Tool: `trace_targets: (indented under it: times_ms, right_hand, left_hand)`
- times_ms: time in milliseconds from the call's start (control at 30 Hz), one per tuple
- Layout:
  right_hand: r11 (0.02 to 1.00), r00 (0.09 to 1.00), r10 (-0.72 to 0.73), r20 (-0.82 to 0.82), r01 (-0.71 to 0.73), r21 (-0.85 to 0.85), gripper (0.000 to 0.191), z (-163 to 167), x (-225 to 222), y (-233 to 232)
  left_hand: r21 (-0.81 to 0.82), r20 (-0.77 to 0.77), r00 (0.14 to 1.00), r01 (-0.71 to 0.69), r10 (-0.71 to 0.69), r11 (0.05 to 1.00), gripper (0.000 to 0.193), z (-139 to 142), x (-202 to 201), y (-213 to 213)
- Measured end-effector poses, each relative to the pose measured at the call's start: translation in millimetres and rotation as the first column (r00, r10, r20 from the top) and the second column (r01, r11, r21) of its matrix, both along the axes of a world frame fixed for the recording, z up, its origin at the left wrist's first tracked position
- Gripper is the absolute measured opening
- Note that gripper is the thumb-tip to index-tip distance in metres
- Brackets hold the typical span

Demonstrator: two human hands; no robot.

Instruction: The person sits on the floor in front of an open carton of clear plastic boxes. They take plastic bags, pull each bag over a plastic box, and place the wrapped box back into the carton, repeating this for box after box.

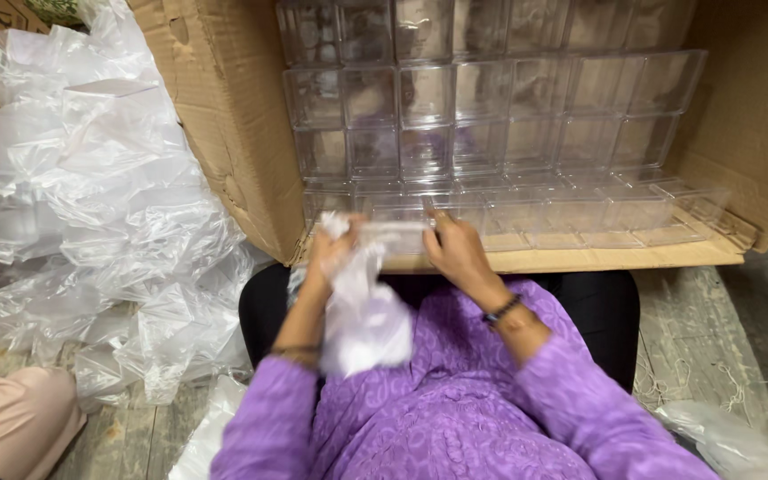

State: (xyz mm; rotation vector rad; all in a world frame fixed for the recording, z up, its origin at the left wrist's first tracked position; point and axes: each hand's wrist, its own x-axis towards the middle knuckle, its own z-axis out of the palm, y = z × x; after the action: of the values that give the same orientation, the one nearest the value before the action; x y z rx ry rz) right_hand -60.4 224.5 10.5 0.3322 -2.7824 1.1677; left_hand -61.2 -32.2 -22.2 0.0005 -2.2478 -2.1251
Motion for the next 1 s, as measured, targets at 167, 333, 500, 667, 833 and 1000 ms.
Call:
trace_targets:
  times_ms: [167,333,500,667,833,1000]
  right_hand:
    - [0.995,0.919,-0.037,-0.392,0.069,0.069,0.023,-24,-23,-22]
    - [0.771,0.985,-0.073,0.154,0.154,-0.618,0.015,-73,-23,-10]
    - [0.532,0.918,0.093,0.386,0.282,-0.799,0.028,-82,-15,-17]
    - [0.509,0.843,0.336,0.419,0.212,-0.834,0.019,-37,11,-20]
    - [0.322,0.889,0.352,0.292,0.178,-0.930,0.019,2,26,-43]
    - [0.426,0.681,0.517,0.519,0.321,-0.846,0.013,14,24,-68]
  left_hand:
    - [-0.249,0.355,0.904,-0.153,0.237,0.956,0.044,-26,-49,35]
    - [0.543,0.251,0.939,0.065,-0.235,0.837,0.039,-60,-16,20]
    - [0.757,0.104,0.968,0.071,-0.227,0.650,0.057,-65,16,7]
    - [0.850,0.025,0.986,0.066,-0.167,0.522,0.060,-46,53,3]
    - [0.703,0.153,0.961,0.057,-0.229,0.709,0.063,-38,64,-7]
    - [0.534,0.387,0.748,0.295,-0.539,0.792,0.066,-42,112,-4]
